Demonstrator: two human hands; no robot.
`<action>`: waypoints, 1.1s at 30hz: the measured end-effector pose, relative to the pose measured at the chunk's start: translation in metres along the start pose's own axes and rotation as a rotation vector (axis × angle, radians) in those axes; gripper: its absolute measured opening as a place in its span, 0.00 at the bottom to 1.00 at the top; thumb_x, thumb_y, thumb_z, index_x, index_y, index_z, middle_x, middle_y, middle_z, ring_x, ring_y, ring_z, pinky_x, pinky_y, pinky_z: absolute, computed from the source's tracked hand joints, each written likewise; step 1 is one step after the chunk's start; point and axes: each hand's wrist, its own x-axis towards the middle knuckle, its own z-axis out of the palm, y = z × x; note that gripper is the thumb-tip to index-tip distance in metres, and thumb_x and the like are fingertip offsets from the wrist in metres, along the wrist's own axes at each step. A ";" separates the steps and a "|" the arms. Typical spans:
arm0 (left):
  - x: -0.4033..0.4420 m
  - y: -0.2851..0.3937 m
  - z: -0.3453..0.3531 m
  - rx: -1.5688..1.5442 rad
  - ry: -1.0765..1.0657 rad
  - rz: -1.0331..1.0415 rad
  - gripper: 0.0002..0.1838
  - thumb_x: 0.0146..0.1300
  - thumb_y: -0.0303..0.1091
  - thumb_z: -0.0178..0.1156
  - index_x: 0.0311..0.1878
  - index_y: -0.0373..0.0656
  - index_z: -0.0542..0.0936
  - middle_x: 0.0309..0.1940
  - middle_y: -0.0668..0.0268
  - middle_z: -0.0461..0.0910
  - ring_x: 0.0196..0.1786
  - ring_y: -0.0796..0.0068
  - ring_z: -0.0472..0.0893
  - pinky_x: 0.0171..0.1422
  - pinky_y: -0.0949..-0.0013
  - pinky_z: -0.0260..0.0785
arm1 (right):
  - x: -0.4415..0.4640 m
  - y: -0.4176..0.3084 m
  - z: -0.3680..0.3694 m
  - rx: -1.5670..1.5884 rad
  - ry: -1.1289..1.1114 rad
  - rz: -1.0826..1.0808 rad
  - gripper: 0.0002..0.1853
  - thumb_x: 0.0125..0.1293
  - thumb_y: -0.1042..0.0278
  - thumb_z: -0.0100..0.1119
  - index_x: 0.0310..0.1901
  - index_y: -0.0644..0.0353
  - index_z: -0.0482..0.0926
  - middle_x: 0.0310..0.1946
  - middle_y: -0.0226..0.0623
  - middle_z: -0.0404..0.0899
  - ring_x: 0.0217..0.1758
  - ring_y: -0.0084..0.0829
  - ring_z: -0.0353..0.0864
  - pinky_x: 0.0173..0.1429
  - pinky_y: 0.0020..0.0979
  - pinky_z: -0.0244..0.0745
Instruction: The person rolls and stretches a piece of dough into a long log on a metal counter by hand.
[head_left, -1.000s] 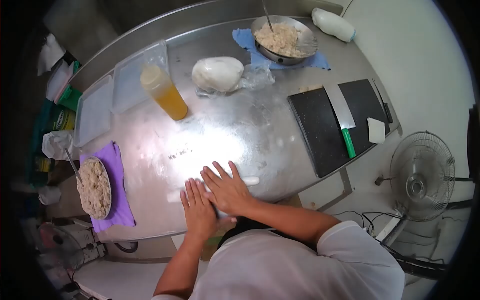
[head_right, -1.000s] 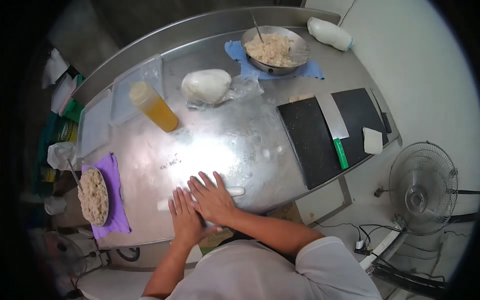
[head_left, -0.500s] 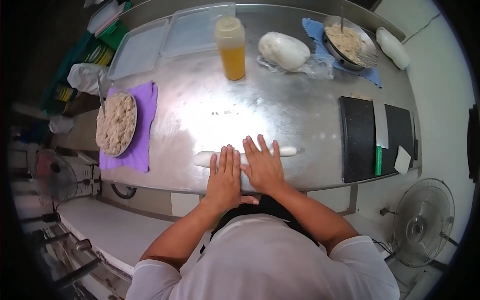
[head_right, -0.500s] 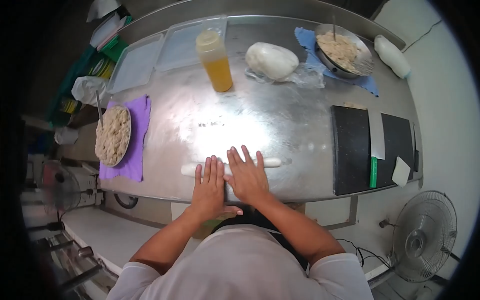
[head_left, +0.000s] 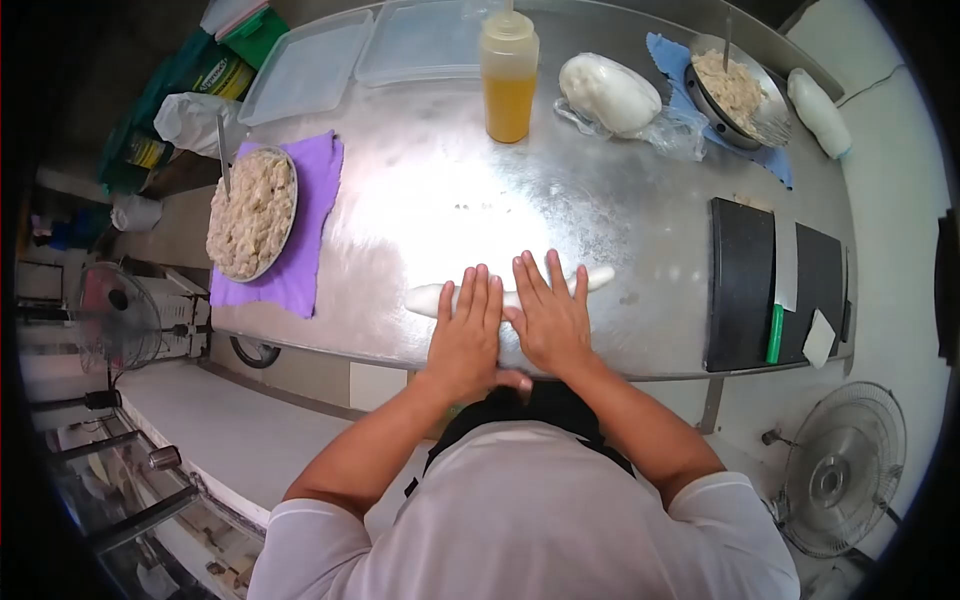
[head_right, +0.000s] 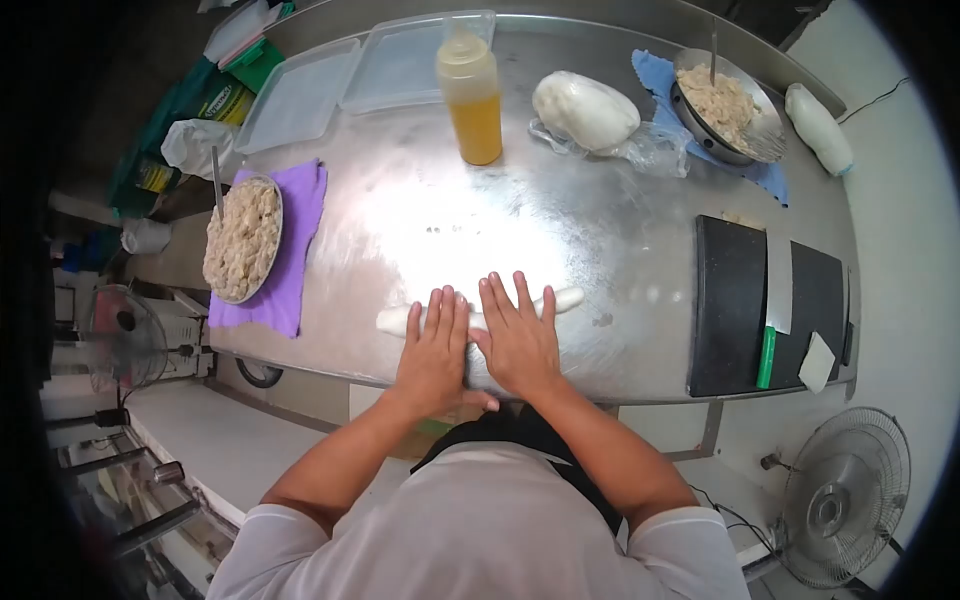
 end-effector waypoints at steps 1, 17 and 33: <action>0.011 -0.006 0.005 0.027 -0.005 -0.023 0.86 0.34 0.86 0.72 0.82 0.21 0.51 0.83 0.32 0.50 0.89 0.38 0.44 0.88 0.33 0.29 | 0.009 0.006 0.004 -0.016 -0.009 -0.007 0.37 0.79 0.42 0.50 0.81 0.58 0.65 0.82 0.42 0.65 0.87 0.53 0.55 0.85 0.68 0.41; 0.037 -0.035 -0.002 0.005 0.120 0.018 0.35 0.62 0.43 0.74 0.70 0.41 0.76 0.57 0.56 0.81 0.63 0.54 0.79 0.67 0.48 0.67 | 0.016 0.061 -0.028 0.132 0.017 -0.255 0.22 0.71 0.60 0.67 0.63 0.57 0.81 0.57 0.39 0.81 0.63 0.43 0.77 0.69 0.47 0.66; 0.066 0.024 -0.015 0.022 -0.026 -0.029 0.70 0.56 0.77 0.67 0.82 0.23 0.54 0.84 0.34 0.50 0.89 0.40 0.45 0.90 0.37 0.31 | 0.060 0.043 -0.014 0.141 0.059 0.072 0.29 0.83 0.52 0.44 0.76 0.62 0.70 0.78 0.49 0.69 0.86 0.53 0.58 0.87 0.61 0.45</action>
